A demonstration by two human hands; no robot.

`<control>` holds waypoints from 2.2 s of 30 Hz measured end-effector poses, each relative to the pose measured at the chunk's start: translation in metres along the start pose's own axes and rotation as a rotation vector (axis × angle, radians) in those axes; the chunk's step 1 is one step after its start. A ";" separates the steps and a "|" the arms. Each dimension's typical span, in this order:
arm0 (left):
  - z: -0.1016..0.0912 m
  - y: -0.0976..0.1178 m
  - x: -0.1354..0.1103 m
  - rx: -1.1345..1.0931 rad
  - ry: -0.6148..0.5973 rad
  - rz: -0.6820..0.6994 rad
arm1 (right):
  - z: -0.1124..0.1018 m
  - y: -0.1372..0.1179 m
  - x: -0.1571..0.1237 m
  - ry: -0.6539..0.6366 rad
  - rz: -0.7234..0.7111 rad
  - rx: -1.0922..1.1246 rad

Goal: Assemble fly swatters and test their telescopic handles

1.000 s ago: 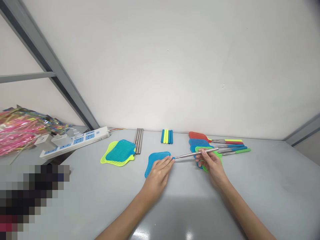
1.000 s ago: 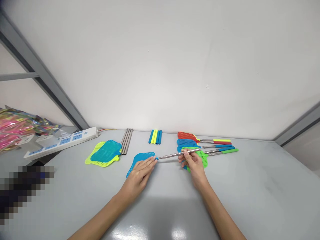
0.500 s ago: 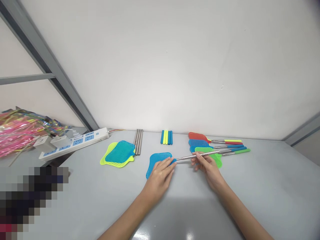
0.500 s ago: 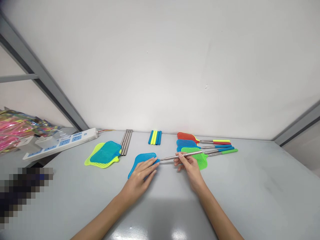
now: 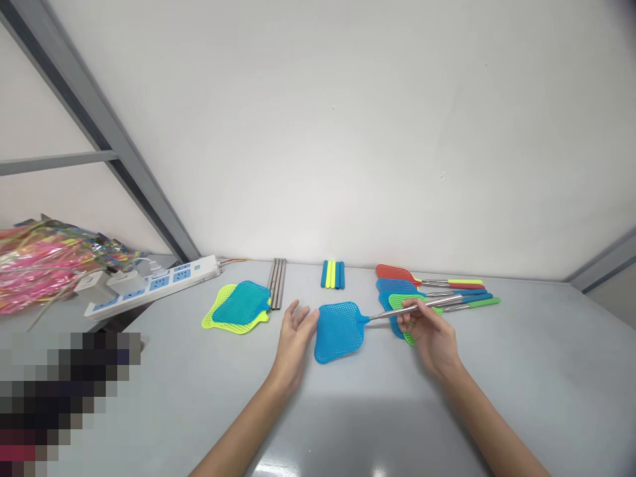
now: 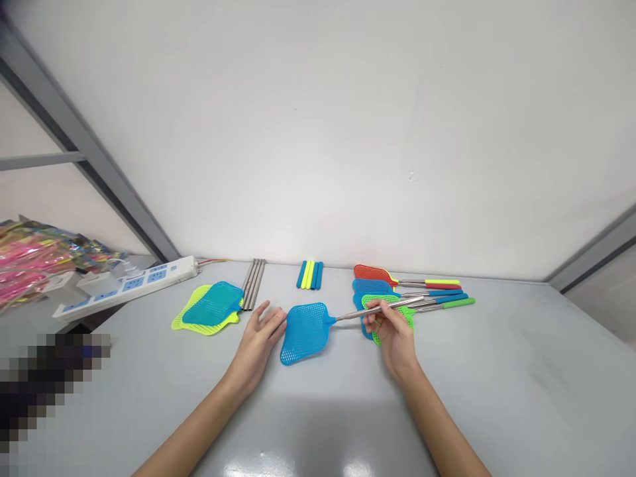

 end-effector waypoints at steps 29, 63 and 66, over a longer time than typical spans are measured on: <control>0.016 0.010 -0.021 -0.604 -0.348 -0.669 | 0.002 0.005 -0.001 0.002 -0.046 0.030; 0.023 -0.015 -0.041 -0.397 -0.217 -0.724 | -0.047 0.010 0.015 0.136 0.141 0.881; 0.021 -0.014 -0.040 -0.381 -0.182 -0.717 | -0.042 0.011 0.014 0.139 0.136 0.885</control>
Point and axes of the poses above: each hand's wrist, its own x-axis towards the middle knuckle, its own z-axis out of the palm, y = z × x, the point moved 1 cm from there along x, towards the middle knuckle, and after that the axes turned 8 degrees about -x, right-handed, at the moved point
